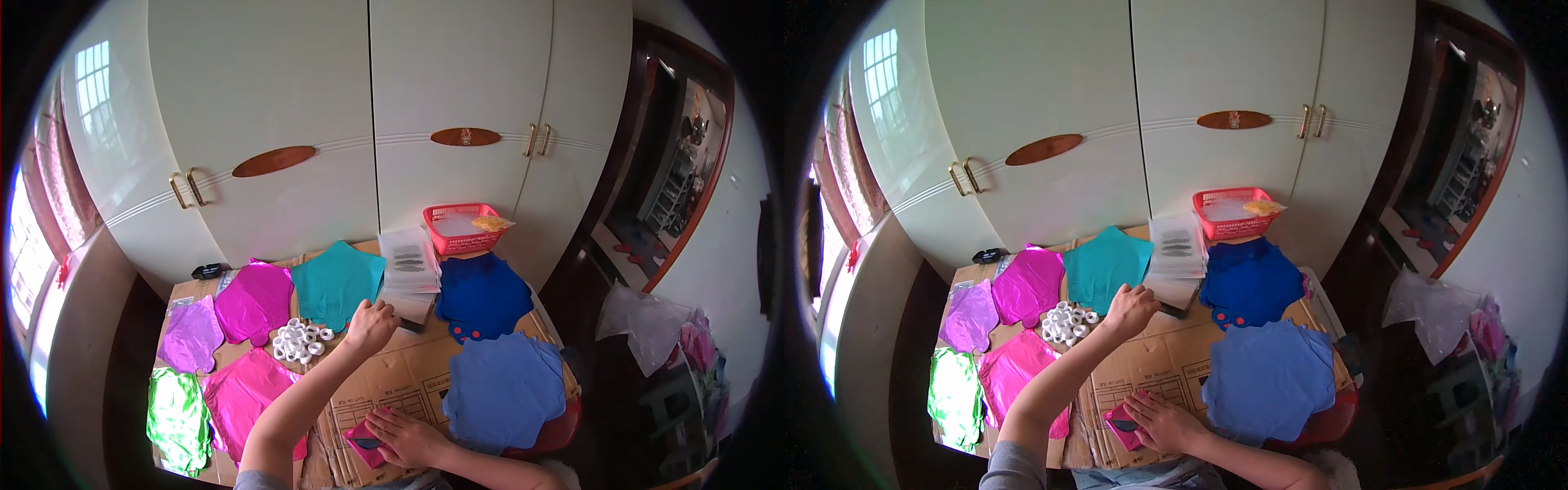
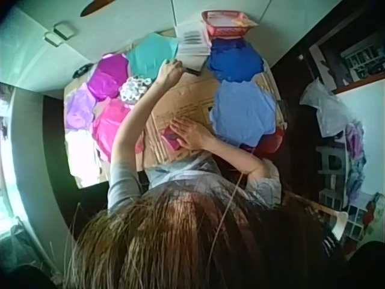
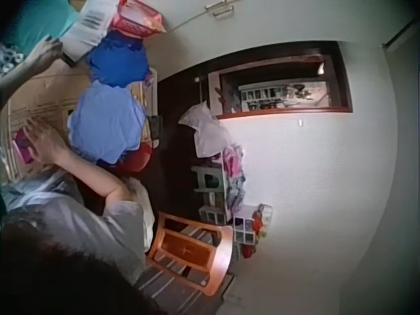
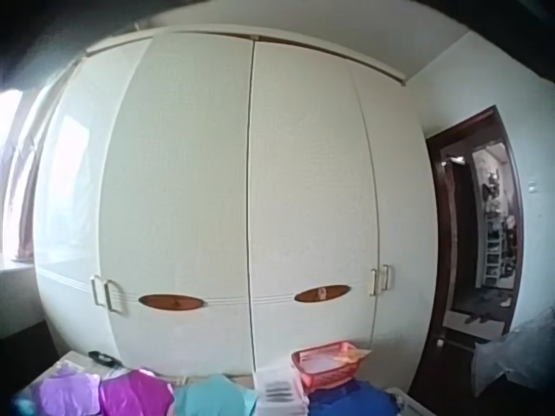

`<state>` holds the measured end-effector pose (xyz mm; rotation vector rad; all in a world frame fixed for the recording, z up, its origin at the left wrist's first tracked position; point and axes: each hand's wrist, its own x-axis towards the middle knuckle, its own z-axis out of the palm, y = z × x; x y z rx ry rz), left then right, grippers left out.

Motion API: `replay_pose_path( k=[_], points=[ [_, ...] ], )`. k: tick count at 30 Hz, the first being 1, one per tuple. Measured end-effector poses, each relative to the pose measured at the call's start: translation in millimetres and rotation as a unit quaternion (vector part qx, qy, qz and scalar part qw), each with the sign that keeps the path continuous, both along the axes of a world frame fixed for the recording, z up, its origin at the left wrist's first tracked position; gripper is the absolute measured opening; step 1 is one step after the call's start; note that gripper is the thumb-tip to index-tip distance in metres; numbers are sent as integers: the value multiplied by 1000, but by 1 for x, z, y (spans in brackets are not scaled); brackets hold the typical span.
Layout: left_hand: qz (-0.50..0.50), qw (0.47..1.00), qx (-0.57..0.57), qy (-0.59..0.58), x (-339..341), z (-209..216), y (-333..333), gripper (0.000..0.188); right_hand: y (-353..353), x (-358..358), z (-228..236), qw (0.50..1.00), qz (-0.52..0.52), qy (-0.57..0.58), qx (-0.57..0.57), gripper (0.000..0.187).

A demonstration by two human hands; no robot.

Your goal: Manually folding and packing colored plastic liners into labeled plastic bags at a workstation.

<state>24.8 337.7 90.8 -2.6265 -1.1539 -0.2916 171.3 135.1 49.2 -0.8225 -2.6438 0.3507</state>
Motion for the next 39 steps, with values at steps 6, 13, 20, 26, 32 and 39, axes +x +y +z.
replay_pose_path(
  k=[6, 13, 20, 26, 32, 39],
  points=[
    [2, 1000, -2, -1, 1, -5, -5, 7, -1, -1, -1, 1000, -2, 0, 3, 55],
    [-32, 999, -32, 25, 1, 2, -7, 11, 0, -1, -3, 1000, -1, 5, 0, 55],
    [-62, 992, -104, 39, -1, -1, -12, 17, 0, -1, -5, 1000, 0, 13, -5, 55],
    [-39, 988, -137, 52, -4, 6, -8, 11, 0, -1, -3, 1000, -3, 1, 5, 55],
    [-73, 991, -74, -83, -14, 3, -3, 7, 0, -2, -2, 1000, -1, 10, 2, 55],
    [-98, 984, 16, -146, -24, 59, -24, 5, 0, 0, 2, 999, 7, -38, 17, 62]
  ],
)
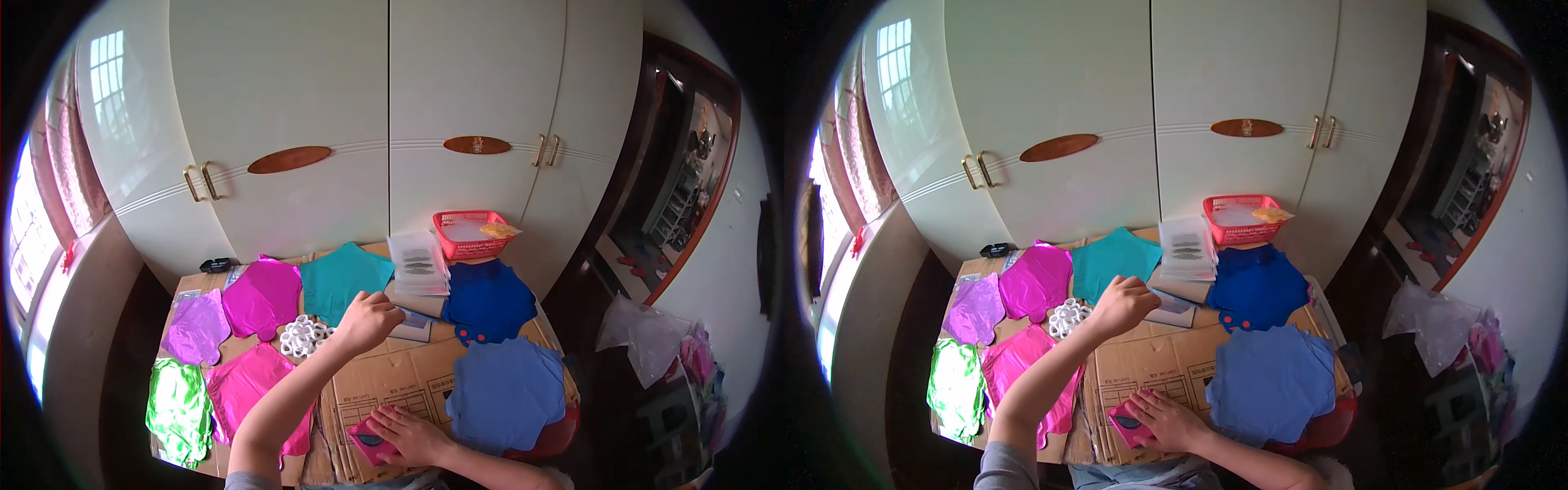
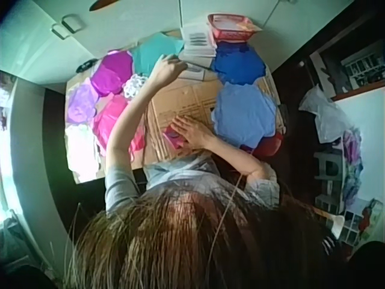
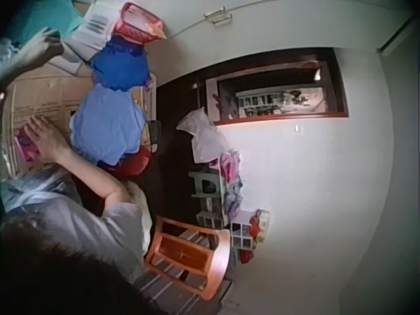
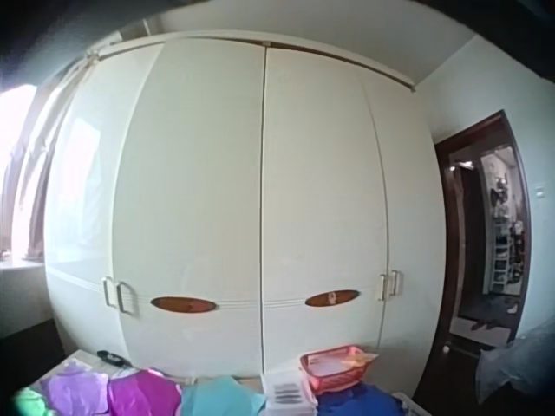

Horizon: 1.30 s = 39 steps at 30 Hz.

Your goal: Manually folding and packing colored plastic liners into labeled plastic bags at a workstation.

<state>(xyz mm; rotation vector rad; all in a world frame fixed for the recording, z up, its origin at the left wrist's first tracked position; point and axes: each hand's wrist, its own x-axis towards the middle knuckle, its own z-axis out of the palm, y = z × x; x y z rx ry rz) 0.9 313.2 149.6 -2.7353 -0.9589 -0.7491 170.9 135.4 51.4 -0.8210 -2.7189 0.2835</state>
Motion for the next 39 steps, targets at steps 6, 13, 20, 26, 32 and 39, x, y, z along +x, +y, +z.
replay_pose_path(
  k=[6, 13, 20, 26, 32, 39],
  points=[
    [-47, 998, -33, 21, -50, 39, -88, 12, -19, 7, 35, 990, 49, -130, 0, 92],
    [-49, 986, -138, 75, -111, -39, -191, 20, -55, 30, 19, 989, 100, 57, 93, 39],
    [134, 978, -147, -60, -109, -77, -240, 31, 0, 10, 28, 831, -184, 304, -429, 26],
    [152, 974, -166, -28, -101, -77, -260, 42, 33, -27, -2, 818, -177, 272, -475, 35],
    [131, 978, -161, 8, -92, -77, -259, 50, 29, -43, -32, 792, -178, 297, -502, 40],
    [104, 978, -172, 54, -88, -79, -255, 62, 20, -46, -23, 920, -151, 247, -263, 58]
  ],
)
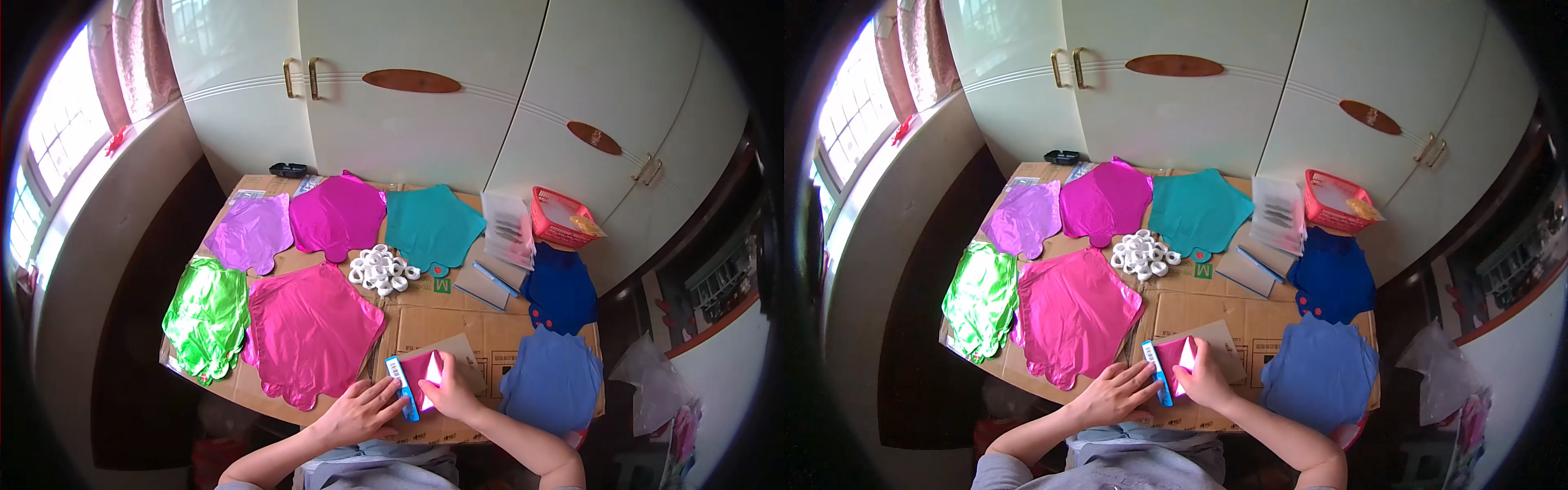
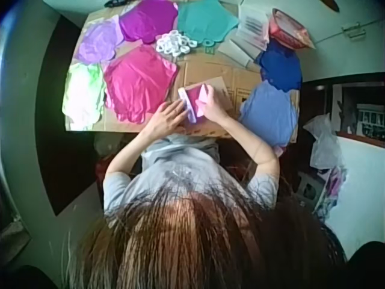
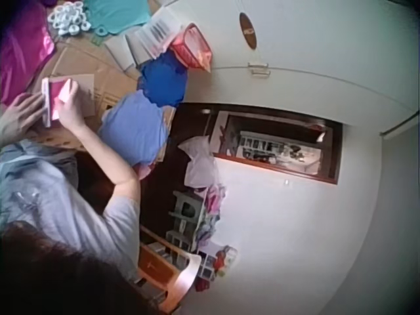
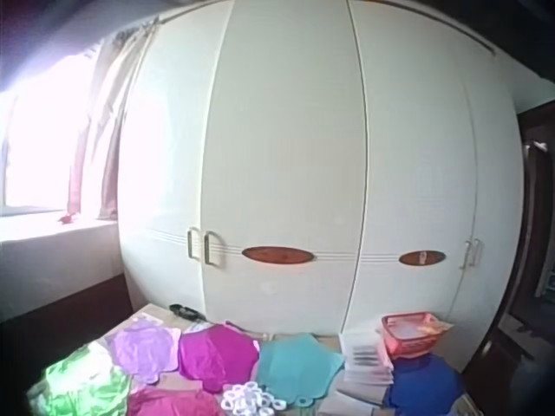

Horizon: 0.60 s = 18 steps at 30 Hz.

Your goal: Manually folding and packing colored plastic liners into labeled plastic bags at a workstation.

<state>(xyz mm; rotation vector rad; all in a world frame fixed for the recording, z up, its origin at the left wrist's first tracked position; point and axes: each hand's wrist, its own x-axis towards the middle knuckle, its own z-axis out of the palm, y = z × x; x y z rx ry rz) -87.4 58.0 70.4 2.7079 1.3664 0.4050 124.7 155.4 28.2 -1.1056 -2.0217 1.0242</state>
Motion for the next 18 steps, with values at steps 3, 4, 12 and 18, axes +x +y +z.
replay_pose_path(
  k=[3, 4, 12, 18],
  points=[
    [-10, 1000, 1, 26, 0, 3, 4, 64, 2, 2, 21, 995, 42, -80, -43, 71],
    [-16, 1000, -5, 24, 0, 3, 6, 63, 3, 2, 19, 994, 44, -97, 0, 71],
    [-52, 998, -39, 23, -1, 1, 18, 63, 25, 17, 51, 912, 139, -289, 256, 61],
    [-70, 997, -33, 16, -1, 10, 26, 64, 52, 41, 29, 882, 259, -280, 278, 70]
  ],
)
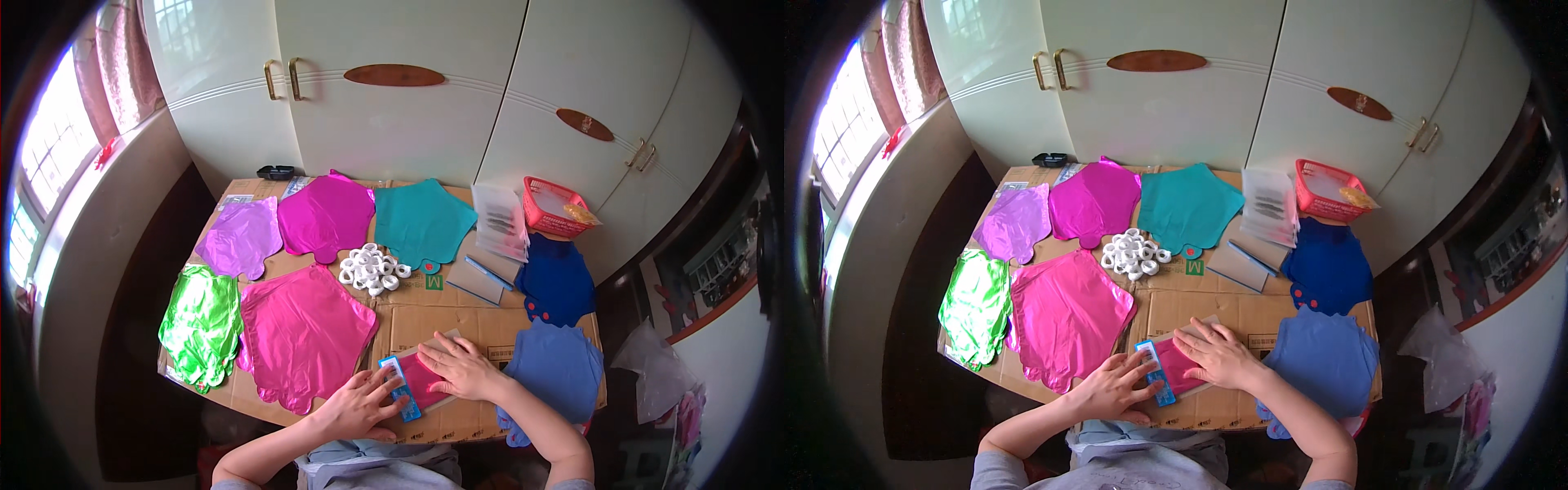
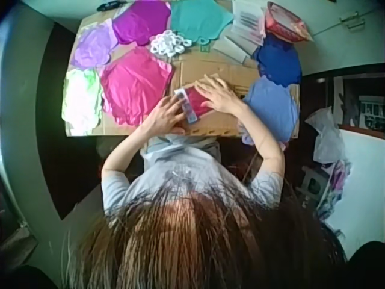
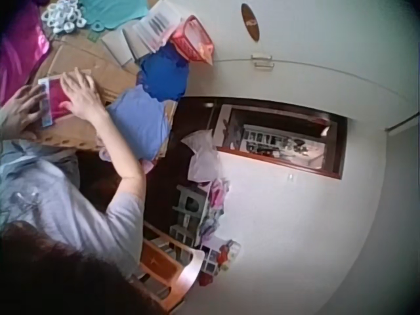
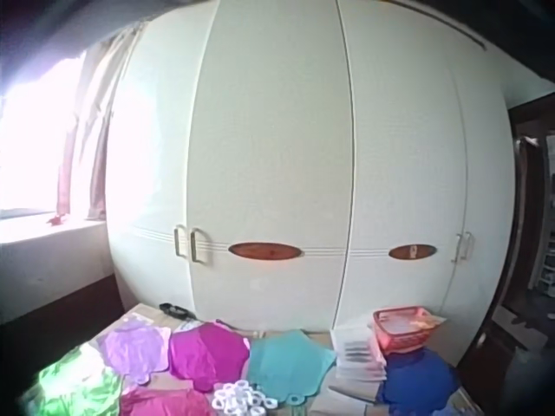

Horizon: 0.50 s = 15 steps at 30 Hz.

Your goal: Manually folding and packing colored plastic liners into labeled plastic bags at a workstation.

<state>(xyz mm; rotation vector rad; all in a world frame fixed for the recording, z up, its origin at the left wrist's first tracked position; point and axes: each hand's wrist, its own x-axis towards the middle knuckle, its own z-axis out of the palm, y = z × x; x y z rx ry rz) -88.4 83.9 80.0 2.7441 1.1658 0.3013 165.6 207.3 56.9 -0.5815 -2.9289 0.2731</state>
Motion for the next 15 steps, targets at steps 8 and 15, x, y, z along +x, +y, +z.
replay_pose_path(
  k=[8, 15],
  points=[
    [-4, 999, -29, 24, -3, 9, 6, 66, 14, -5, 7, 996, 61, -53, -25, 81],
    [29, 999, 0, 41, 9, 0, -8, 70, -1, -30, 2, 993, 46, 82, -74, 49]
  ],
)
